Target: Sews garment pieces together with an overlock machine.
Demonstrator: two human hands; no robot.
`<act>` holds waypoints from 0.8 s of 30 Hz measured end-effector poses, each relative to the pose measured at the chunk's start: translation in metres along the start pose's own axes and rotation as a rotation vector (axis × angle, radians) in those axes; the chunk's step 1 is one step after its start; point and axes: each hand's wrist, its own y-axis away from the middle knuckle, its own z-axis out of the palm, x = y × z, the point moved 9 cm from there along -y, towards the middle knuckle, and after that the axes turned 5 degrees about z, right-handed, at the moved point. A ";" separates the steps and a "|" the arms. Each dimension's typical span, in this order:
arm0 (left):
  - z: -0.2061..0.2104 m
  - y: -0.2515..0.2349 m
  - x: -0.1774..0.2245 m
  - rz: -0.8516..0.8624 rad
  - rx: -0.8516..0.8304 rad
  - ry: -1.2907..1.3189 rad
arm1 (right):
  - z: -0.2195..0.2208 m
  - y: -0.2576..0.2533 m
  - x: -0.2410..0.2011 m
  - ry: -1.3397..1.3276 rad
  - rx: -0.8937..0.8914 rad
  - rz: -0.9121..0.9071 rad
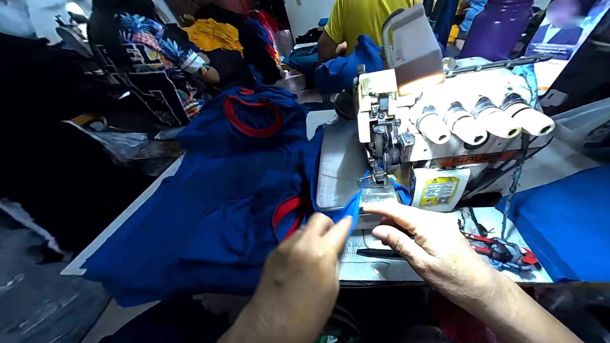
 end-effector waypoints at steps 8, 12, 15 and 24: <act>0.046 0.006 0.059 0.144 0.049 0.357 | -0.024 0.006 0.024 0.222 0.196 0.072; 0.055 0.003 0.057 0.114 -0.001 0.515 | -0.031 0.010 0.044 0.207 0.213 0.211; 0.046 0.002 0.038 0.084 0.110 0.511 | -0.025 0.018 0.051 0.066 0.154 0.300; 0.041 0.013 -0.017 0.022 0.079 0.263 | -0.030 0.041 0.025 0.015 0.115 0.218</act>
